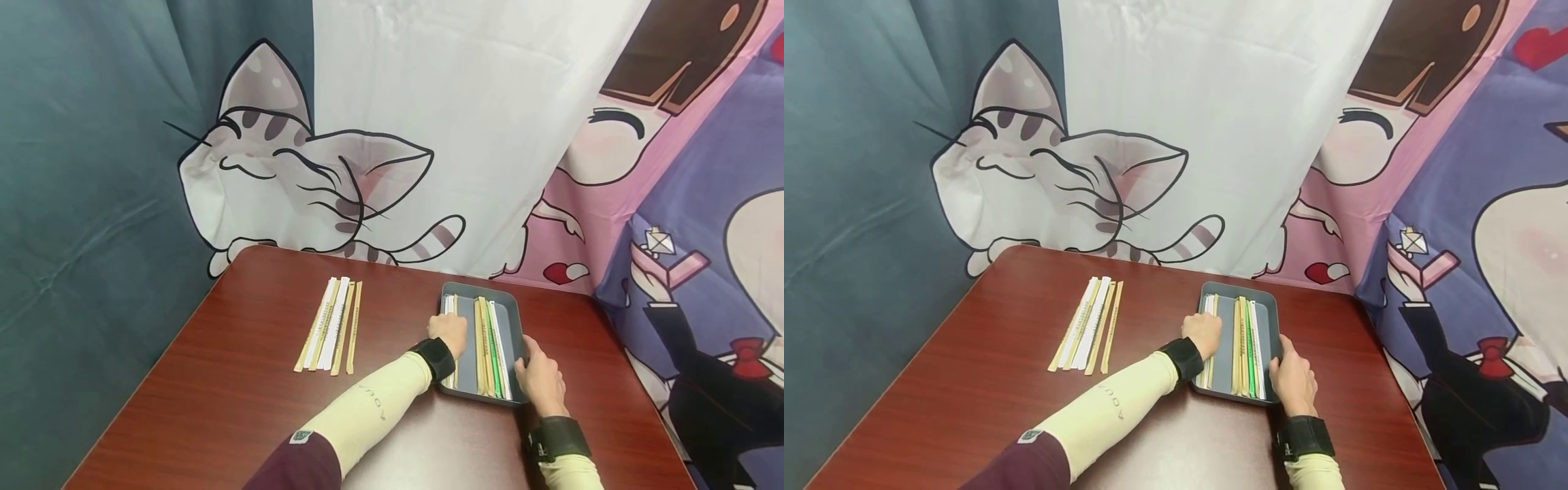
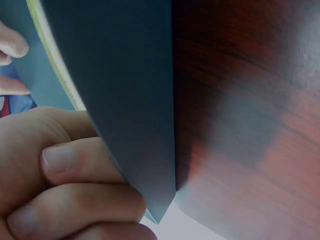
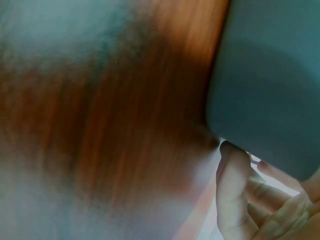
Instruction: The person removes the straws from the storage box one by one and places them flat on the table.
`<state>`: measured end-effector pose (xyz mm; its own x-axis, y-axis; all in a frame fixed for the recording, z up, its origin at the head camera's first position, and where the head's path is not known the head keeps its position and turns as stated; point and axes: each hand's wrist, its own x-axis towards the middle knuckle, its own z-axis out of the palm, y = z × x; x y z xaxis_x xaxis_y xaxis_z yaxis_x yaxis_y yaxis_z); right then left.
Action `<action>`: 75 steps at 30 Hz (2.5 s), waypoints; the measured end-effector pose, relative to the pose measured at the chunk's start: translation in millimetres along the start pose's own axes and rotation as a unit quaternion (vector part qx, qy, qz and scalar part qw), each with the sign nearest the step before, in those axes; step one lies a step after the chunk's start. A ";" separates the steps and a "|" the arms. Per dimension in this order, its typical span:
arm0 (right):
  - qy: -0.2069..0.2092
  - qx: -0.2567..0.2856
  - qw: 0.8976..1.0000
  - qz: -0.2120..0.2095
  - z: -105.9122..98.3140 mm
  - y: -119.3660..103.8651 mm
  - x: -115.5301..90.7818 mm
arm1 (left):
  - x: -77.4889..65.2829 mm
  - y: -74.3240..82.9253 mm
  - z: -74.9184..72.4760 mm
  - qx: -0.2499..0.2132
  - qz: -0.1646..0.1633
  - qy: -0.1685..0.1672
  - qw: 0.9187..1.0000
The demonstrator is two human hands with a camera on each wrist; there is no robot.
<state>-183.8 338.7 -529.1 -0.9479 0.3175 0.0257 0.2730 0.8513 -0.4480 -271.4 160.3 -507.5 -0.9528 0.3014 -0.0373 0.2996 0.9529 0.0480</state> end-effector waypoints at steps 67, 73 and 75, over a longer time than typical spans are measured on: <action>-0.017 0.008 1.000 -0.007 -2.2 -1.2 -0.3 | -16.3 -131.3 -23.9 -0.032 -0.038 0.044 0.998; -0.016 0.007 1.000 -0.008 -2.3 -0.9 -0.5 | -25.1 -145.4 -13.7 -0.027 -0.053 0.059 0.996; -0.017 0.007 1.000 -0.009 -2.4 -0.7 -0.5 | -27.5 -150.7 -9.3 -0.022 -0.059 0.060 0.996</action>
<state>-183.1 338.9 -526.6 -0.9579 0.2869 0.0037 0.2531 0.8510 -0.4601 -290.9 8.1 -504.5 -0.9812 0.1783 0.0739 0.1848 0.9783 0.0935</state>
